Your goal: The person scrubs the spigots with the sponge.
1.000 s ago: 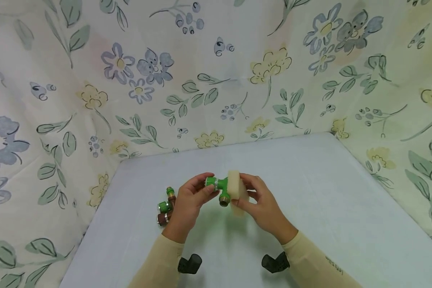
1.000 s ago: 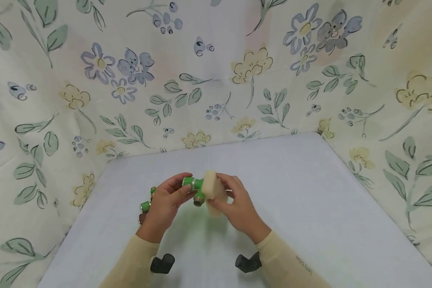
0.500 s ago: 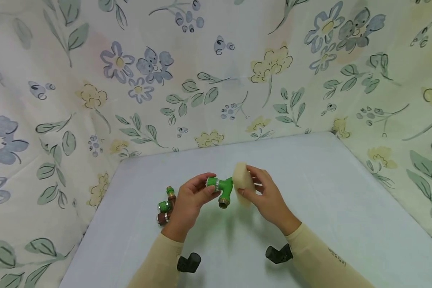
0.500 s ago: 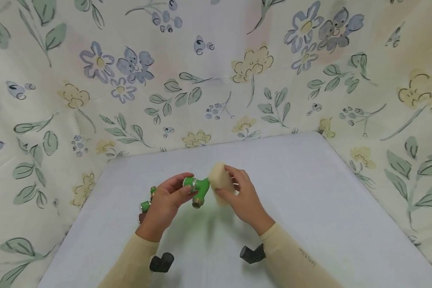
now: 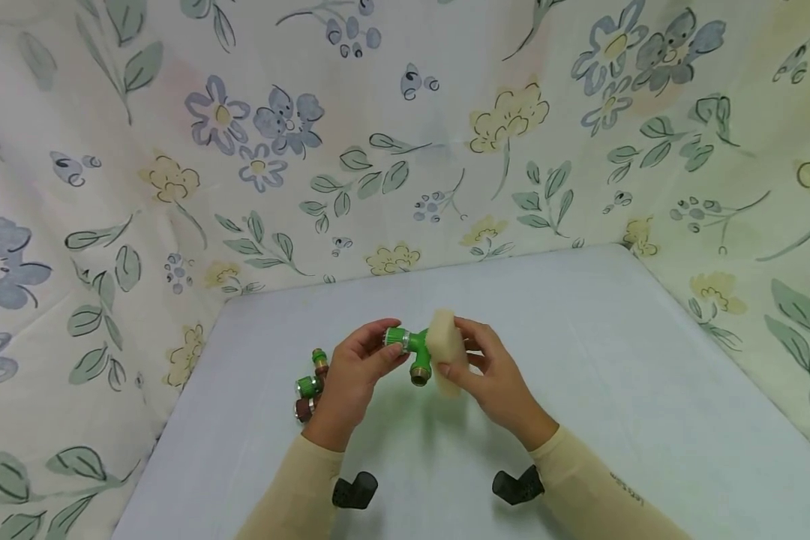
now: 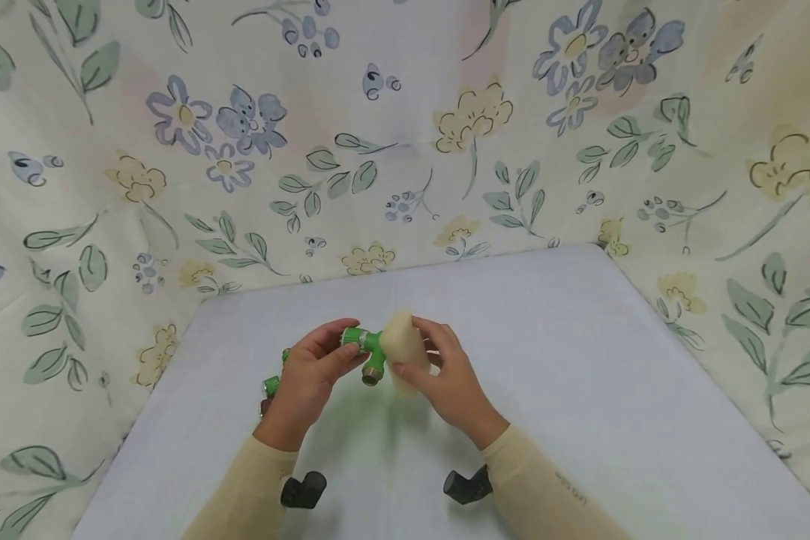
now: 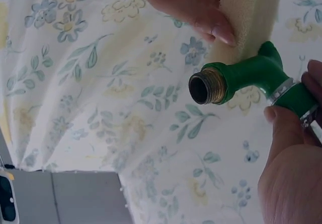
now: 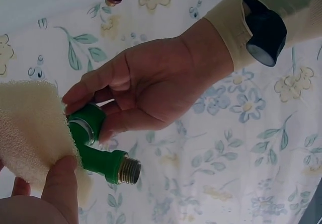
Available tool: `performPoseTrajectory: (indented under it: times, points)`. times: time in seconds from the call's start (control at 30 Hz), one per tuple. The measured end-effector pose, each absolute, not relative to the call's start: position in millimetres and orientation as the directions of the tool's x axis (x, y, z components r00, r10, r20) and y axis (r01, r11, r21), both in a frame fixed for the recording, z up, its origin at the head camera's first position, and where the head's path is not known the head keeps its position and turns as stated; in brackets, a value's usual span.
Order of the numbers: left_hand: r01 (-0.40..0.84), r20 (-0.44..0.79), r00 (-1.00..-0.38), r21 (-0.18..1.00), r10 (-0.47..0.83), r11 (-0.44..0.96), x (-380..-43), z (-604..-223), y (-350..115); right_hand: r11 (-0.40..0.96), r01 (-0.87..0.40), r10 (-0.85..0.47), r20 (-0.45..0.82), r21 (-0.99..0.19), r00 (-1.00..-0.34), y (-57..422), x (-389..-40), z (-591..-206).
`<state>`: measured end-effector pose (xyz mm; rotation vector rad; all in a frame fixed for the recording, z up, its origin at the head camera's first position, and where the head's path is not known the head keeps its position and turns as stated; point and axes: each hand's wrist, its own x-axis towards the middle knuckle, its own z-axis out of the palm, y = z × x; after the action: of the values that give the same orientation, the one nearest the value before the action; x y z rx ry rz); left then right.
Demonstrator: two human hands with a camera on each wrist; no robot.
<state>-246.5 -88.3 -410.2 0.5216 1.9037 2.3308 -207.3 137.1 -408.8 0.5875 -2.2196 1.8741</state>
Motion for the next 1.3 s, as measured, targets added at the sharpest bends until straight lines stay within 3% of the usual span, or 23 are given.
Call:
performPoseTrajectory:
  times: [0.17, 0.37, 0.63, 1.3]
  points:
    - [0.136, 0.189, -0.949, 0.968, 0.252, -0.211, -246, -412, -89, 0.127, -0.410, -0.215, 0.378, -0.903, -0.900, 133, -204, -410]
    - [0.128, 0.182, -0.954, 0.965, 0.238, -0.227, -247, -414, -90, 0.026, -0.390, -0.325, 0.361, -0.920, -0.874, 135, -206, -413]
    - [0.127, 0.175, -0.965, 0.964, 0.197, -0.234, -252, -418, -94, -0.077, -0.444, -0.438, 0.431, -0.893, -0.789, 132, -202, -405]
    - [0.092, 0.154, -0.960, 0.963, 0.233, -0.255, -246, -417, -87, 0.012, -0.445, -0.326, 0.418, -0.895, -0.848, 134, -203, -399]
